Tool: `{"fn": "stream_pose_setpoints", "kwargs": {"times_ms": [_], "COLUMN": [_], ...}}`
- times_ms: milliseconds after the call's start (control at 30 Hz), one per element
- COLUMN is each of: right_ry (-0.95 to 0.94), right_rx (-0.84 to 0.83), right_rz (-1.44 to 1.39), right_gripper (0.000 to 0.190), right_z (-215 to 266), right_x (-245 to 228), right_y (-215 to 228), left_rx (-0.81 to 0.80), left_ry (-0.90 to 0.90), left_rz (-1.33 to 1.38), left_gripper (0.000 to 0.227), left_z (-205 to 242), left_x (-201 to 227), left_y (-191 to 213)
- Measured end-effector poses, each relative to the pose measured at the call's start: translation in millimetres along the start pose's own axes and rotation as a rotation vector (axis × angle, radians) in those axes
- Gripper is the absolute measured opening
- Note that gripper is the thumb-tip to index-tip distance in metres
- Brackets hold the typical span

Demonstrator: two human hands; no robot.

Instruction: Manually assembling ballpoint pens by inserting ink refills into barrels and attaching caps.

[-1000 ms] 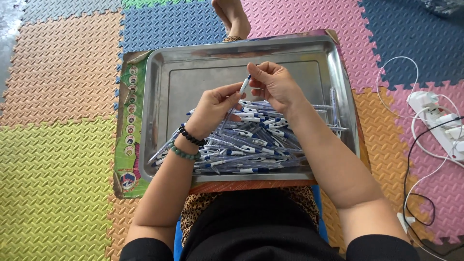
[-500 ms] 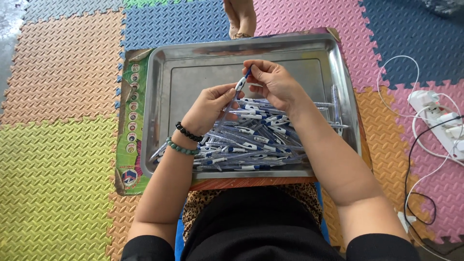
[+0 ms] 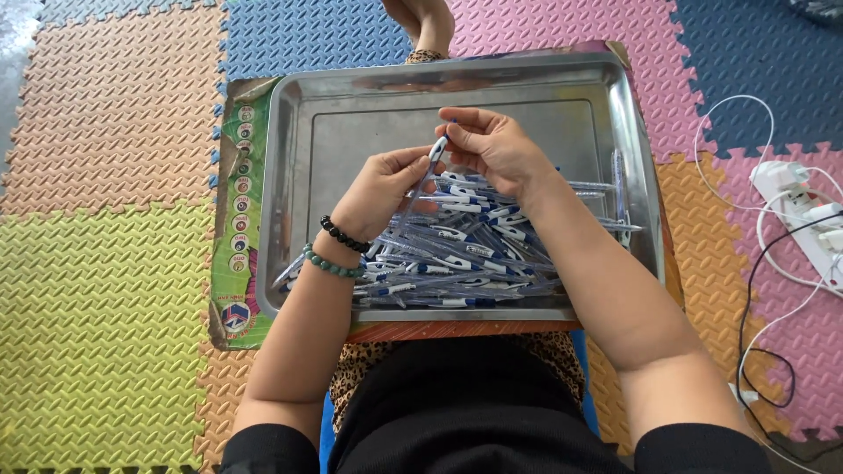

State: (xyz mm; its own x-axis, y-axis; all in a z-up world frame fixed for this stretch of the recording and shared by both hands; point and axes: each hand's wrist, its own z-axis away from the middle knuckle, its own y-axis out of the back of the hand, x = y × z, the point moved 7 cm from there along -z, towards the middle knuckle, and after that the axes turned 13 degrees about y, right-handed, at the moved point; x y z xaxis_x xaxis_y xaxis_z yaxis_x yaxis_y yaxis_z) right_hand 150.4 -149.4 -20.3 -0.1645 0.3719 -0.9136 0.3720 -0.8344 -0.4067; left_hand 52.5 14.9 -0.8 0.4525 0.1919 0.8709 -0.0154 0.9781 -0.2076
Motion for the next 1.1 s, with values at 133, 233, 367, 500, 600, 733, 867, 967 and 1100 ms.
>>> {"fn": "stream_pose_setpoints", "kwargs": {"times_ms": [133,233,367,500,600,733,867,967,1100], "right_ry": [0.052,0.005,0.048,0.129,0.511,0.06,-0.216,-0.201,-0.19], "right_rx": [-0.004,0.052,0.268,0.231,0.15,0.132,-0.026,-0.083,-0.094], "right_rz": [-0.048,-0.178,-0.074,0.376,0.757,0.278,0.149,0.095,-0.001], "right_gripper": [0.036,0.039,0.042,0.073,0.043,0.031,0.04,0.03,0.019], "right_z": [-2.8,-11.5,-21.1,-13.7,-0.3,-11.8,11.2,12.4,6.7], "right_x": [-7.9,-11.1,-7.6,-30.2,-64.3,1.3,7.7,6.8,14.0], "right_y": [1.9,18.0,53.6,45.7,19.3,29.5,-0.8,-2.6,6.1], "left_rx": [-0.006,-0.049,-0.037,-0.076,-0.006,0.064,0.071,0.064,0.047], "left_ry": [0.021,0.125,0.153,0.084,0.15,0.099,0.13,0.143,0.166], "left_rz": [0.022,0.064,0.036,0.101,0.135,0.169,0.192,0.207,0.196], "left_gripper": [0.042,0.039,0.048,0.059,0.048,0.037,0.04,0.043,0.043], "left_z": [1.7,10.2,11.1,12.8,10.1,-14.4,-11.6,-11.8,-5.8], "left_x": [0.5,6.9,7.0,11.8,10.6,-0.8,4.4,5.8,10.3], "left_y": [1.5,-2.9,-0.9,-1.7,1.0,10.9,7.3,8.9,2.2]}}
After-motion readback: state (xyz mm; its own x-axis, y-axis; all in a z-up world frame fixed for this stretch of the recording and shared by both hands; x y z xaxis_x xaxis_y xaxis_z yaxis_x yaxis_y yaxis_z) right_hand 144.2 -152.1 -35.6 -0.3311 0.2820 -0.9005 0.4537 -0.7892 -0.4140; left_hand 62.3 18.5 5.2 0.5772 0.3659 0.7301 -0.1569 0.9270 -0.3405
